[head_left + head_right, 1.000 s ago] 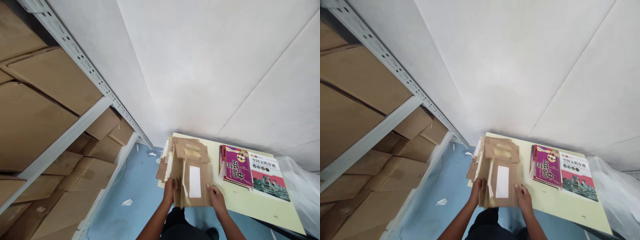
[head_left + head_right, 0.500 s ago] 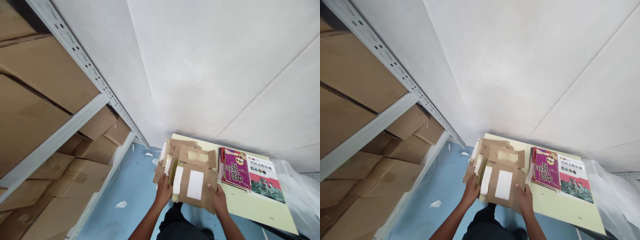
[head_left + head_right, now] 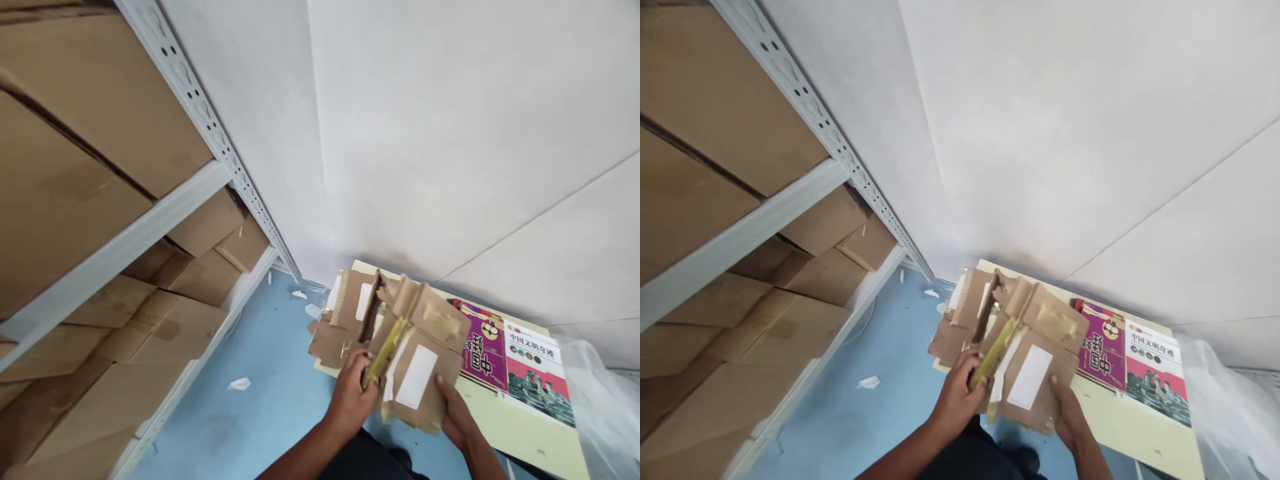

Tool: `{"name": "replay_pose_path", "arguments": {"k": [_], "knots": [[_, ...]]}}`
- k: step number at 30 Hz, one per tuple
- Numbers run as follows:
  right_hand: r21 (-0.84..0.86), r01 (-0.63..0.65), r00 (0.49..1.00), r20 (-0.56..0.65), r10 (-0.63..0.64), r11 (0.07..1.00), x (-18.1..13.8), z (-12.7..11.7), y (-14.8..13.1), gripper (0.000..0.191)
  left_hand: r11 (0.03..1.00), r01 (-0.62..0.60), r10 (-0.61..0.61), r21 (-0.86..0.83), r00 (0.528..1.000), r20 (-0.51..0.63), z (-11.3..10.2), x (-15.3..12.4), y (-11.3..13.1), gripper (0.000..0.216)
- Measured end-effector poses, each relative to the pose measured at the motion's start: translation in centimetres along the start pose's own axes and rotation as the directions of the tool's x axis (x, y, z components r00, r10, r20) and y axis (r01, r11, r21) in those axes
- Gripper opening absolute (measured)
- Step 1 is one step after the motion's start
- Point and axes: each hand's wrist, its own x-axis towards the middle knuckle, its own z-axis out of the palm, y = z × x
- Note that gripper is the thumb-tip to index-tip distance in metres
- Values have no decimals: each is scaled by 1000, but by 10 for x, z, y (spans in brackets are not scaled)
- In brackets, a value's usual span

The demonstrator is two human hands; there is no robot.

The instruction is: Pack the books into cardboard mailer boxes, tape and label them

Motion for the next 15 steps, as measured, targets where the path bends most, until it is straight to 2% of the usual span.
{"name": "replay_pose_path", "arguments": {"k": [2, 4, 7, 9, 11, 15], "knots": [[27, -5, 1000, 6, 5, 1000, -5, -10, -3, 81, 1000, -3, 5, -31, 998, 65, 6, -13, 19, 24], [6, -8, 1000, 14, 8, 1000, -9, -20, -4, 81, 998, -4, 11, -55, 992, 124, 11, -24, 31, 42], [-57, 11, 1000, -7, -11, 998, -16, -27, -2, 83, 996, -37, 52, -83, 981, 189, 12, -28, 32, 67], [-76, 37, 998, -53, -41, 996, -22, -26, -2, 87, 996, -46, 60, -72, 978, 200, 10, -21, 18, 67], [-87, 50, 994, -88, -58, 995, -26, -20, -2, 91, 1000, -5, 9, -27, 989, 151, 5, -8, -7, 59], [-121, 44, 997, -51, -50, 992, -30, -4, -5, 94, 976, 161, -151, 148, 985, -81, -9, 27, -72, 45]]}}
